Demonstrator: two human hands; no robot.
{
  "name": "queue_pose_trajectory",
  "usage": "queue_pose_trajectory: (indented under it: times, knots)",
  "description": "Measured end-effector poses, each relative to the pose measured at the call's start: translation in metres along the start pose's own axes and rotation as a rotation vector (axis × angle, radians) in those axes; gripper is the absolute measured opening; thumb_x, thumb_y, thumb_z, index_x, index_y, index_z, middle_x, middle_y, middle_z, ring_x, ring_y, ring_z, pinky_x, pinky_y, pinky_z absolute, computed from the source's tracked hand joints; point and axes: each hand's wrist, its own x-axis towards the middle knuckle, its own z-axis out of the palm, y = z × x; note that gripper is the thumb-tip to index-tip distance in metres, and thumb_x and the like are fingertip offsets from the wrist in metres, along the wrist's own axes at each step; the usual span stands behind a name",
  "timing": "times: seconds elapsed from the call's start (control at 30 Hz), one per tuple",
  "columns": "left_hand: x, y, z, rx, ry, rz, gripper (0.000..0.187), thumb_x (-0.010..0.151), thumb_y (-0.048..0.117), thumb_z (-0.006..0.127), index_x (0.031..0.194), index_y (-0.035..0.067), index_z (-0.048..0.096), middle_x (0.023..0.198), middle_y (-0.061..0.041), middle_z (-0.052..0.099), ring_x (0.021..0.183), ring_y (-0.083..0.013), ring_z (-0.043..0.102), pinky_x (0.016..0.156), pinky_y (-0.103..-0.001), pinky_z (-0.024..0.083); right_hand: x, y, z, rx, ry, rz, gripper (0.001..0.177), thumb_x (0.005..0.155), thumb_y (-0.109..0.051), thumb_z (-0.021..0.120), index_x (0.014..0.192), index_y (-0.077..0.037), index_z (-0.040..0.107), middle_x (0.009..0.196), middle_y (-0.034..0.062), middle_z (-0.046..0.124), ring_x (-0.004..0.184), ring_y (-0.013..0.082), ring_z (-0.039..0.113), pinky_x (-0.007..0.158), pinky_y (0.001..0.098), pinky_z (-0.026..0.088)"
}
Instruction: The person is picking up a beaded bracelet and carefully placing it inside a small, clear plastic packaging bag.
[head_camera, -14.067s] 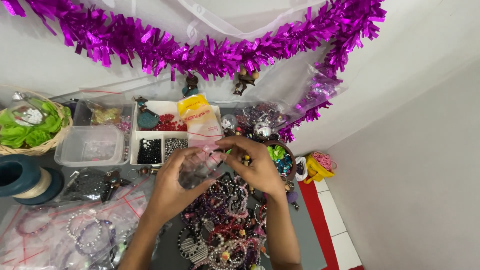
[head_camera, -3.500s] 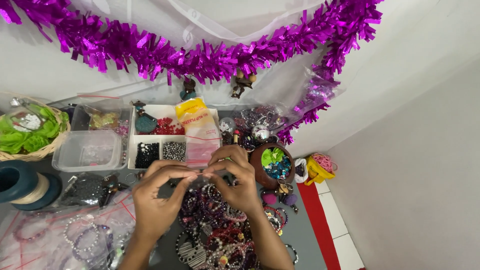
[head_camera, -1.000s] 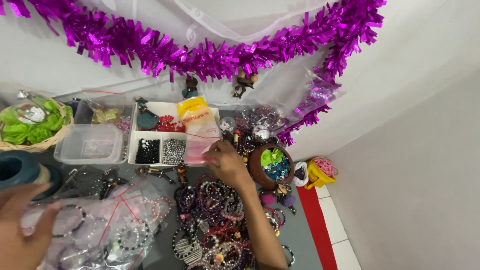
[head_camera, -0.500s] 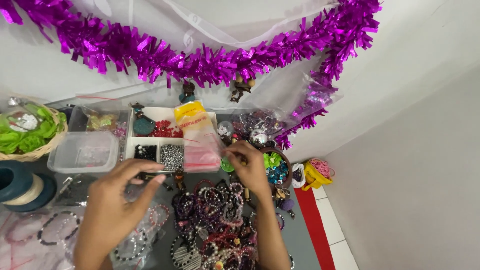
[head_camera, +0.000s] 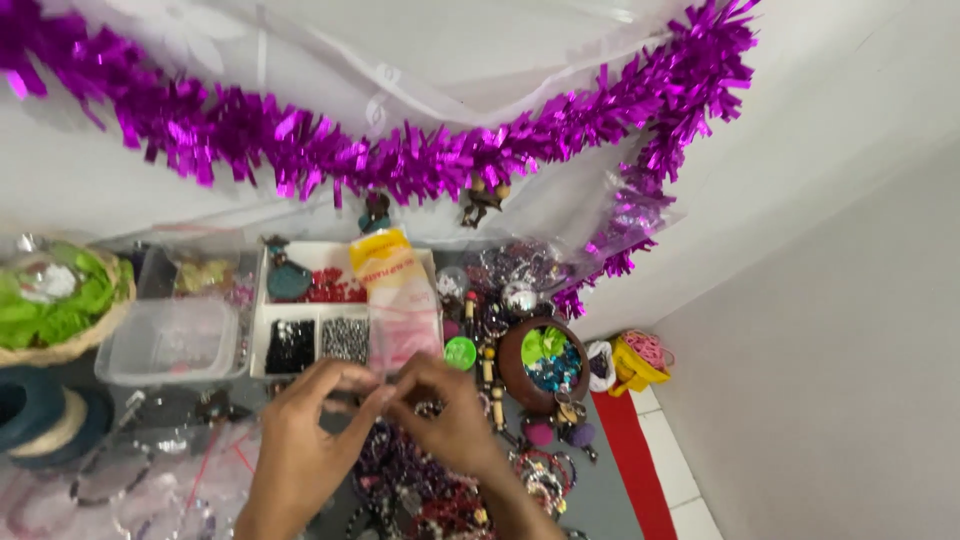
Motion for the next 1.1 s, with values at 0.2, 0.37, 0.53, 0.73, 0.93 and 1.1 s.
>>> queue_pose_trajectory:
  times: [0.2, 0.37, 0.53, 0.73, 0.93, 1.1]
  knots:
    - [0.004, -0.013, 0.006, -0.026, 0.039, -0.062, 0.009, 0.084, 0.024, 0.075, 0.086, 0.015, 0.077, 0.088, 0.002, 0.082, 0.079, -0.0088, 0.078, 0.069, -0.027, 0.07, 0.003, 0.02, 0.003, 0.1, -0.053, -0.002, 0.02, 0.088, 0.016, 0.07, 0.091, -0.003, 0.063, 0.094, 0.0129, 0.068, 0.076, 0.0187, 0.069, 0.066, 0.0244, 0.063]
    - [0.004, -0.013, 0.01, -0.138, 0.023, -0.017, 0.009, 0.08, 0.015, 0.078, 0.089, 0.013, 0.078, 0.088, -0.001, 0.082, 0.081, -0.0099, 0.079, 0.076, -0.028, 0.072, 0.005, 0.028, -0.007, 0.34, -0.094, 0.094, 0.015, 0.092, 0.013, 0.07, 0.092, -0.001, 0.065, 0.091, 0.0118, 0.066, 0.08, 0.0195, 0.07, 0.08, 0.0296, 0.066]
    - [0.003, -0.007, 0.018, -0.28, 0.06, -0.041, 0.01, 0.079, 0.008, 0.08, 0.089, 0.006, 0.079, 0.087, -0.007, 0.081, 0.077, -0.0125, 0.078, 0.077, -0.026, 0.071, 0.007, 0.019, -0.016, 0.425, -0.126, 0.138, 0.006, 0.093, 0.004, 0.072, 0.093, -0.001, 0.068, 0.089, 0.0108, 0.068, 0.081, 0.0187, 0.071, 0.079, 0.0289, 0.064]
    - [0.002, -0.001, 0.021, -0.318, 0.094, 0.018, 0.011, 0.081, 0.001, 0.076, 0.092, 0.003, 0.078, 0.088, -0.008, 0.08, 0.077, -0.0121, 0.076, 0.077, -0.024, 0.07, 0.005, -0.006, -0.017, 0.035, -0.068, 0.095, 0.006, 0.094, -0.003, 0.074, 0.092, -0.007, 0.07, 0.084, 0.004, 0.068, 0.062, 0.0065, 0.056, 0.053, 0.0201, 0.045]
    - [-0.003, -0.001, 0.022, -0.148, 0.08, 0.05, 0.013, 0.08, 0.006, 0.076, 0.093, 0.008, 0.079, 0.093, -0.004, 0.08, 0.082, -0.0121, 0.078, 0.079, -0.024, 0.069, -0.001, -0.005, -0.017, -0.275, -0.113, -0.121, 0.01, 0.091, 0.004, 0.06, 0.088, -0.006, 0.058, 0.08, 0.0065, 0.061, 0.062, 0.0143, 0.051, 0.053, 0.028, 0.043]
    - [-0.006, -0.007, 0.022, -0.07, -0.02, -0.185, 0.013, 0.085, 0.026, 0.074, 0.085, 0.013, 0.077, 0.082, 0.001, 0.079, 0.077, -0.0094, 0.075, 0.069, -0.026, 0.068, 0.0, -0.022, -0.019, -0.304, -0.145, -0.194, 0.012, 0.101, -0.004, 0.057, 0.09, -0.004, 0.059, 0.08, 0.0082, 0.058, 0.067, 0.0218, 0.052, 0.06, 0.0347, 0.041]
